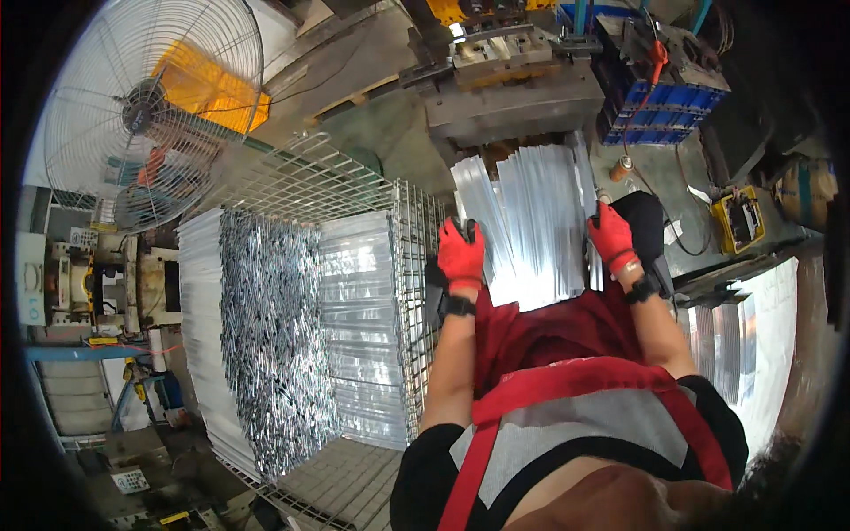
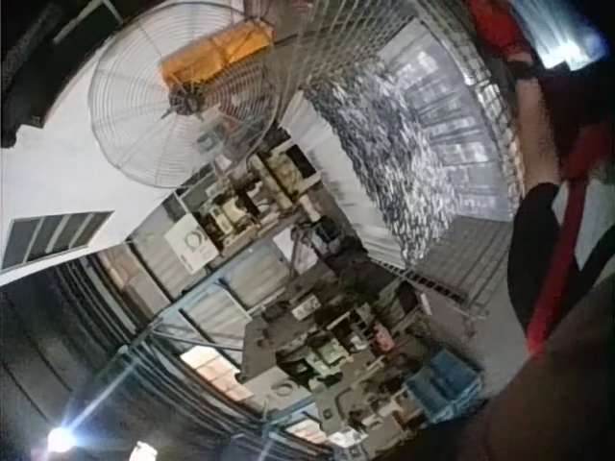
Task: Placing metal sheets into a stamping machine and operating it.
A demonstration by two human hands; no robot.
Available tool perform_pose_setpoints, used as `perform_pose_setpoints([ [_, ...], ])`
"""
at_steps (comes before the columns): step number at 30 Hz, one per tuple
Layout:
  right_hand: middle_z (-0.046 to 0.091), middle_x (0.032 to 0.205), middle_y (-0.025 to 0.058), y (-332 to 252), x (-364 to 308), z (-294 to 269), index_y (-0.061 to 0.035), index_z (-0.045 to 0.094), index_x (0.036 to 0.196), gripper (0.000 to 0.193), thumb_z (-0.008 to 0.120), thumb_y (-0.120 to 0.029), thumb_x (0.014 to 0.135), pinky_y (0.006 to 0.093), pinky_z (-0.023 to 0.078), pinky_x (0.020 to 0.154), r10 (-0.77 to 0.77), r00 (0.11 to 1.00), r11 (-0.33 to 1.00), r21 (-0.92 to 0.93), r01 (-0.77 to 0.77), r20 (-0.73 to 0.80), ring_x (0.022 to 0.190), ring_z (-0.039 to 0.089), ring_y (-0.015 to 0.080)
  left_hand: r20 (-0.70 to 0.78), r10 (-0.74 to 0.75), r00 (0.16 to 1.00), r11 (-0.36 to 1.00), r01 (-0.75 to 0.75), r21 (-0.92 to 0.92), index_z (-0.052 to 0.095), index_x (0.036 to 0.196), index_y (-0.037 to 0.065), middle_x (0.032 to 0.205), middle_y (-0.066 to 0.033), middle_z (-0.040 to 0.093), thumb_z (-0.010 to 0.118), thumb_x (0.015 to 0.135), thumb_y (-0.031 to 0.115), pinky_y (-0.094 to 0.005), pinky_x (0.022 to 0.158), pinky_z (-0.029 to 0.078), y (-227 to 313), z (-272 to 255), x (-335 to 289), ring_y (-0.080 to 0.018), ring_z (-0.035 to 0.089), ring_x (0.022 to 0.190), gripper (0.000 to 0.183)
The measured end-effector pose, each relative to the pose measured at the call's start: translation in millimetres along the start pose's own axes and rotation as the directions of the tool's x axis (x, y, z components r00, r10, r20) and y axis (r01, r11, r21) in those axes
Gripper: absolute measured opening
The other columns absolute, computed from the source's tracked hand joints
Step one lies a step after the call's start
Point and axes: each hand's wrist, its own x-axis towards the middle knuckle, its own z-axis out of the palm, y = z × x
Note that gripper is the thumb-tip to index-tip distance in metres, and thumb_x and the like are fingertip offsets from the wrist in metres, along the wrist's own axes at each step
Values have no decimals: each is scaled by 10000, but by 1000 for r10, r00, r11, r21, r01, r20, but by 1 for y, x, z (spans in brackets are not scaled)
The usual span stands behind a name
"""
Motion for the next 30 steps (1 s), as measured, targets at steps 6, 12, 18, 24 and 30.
perform_pose_setpoints([
  [6, 629, 835, 83, -13, 10, -36, -8, 566, 1070, 248, 544, -95, 839, 326, 503, 636, -164, 970, 247, 960, -133, 176, 777, 629, 210, 719, 336, 609, 12, 760, -650, 522, 1192, -25, 1092, -155, 605, 552, 907, 240, -380, 920, 454, 25, 15, -44, -267, 591, 1019, 390],
  [12, 641, 908, 50, -48, 26, 5, -18, 573, 1133, 304, 532, -218, 907, 269, 483, 614, -534, 844, 40, 999, -35, 51, 726, 588, 114, 664, 632, 401, -267, 916, -299, 568, 1116, 46, 1001, -89, 638, 517, 934, 312, -374, 738, 500, 73, -8, -97, -228, 616, 852, 326],
  [18, 591, 808, -59, -76, 51, -21, -133, 583, 1120, 233, 512, -271, 946, 225, 414, 545, -383, 864, -543, 678, -496, 326, 613, 507, 71, 622, 337, 707, 539, 396, -743, 607, 1050, 20, 843, -71, 629, 551, 918, 227, -301, 564, 502, 75, -9, -55, -174, 593, 661, 251],
  [24, 590, 805, 84, -61, 55, -5, -59, 597, 1033, 218, 544, -217, 892, 351, 451, 685, -132, 976, 657, 752, -44, 172, 716, 552, 200, 683, 190, 705, 341, 605, -719, 614, 1057, -4, 982, -62, 618, 610, 884, 167, -273, 715, 496, 92, 1, -58, -140, 582, 857, 243],
  [30, 508, 754, -32, -85, 80, -29, -61, 549, 952, 243, 621, -282, 883, 229, 397, 509, 26, 992, 333, 934, -127, 125, 621, 453, 58, 614, 320, 722, 341, 517, -785, 615, 1048, -17, 974, -10, 638, 603, 906, 122, -225, 798, 453, 125, -12, -42, -64, 576, 885, 199],
])
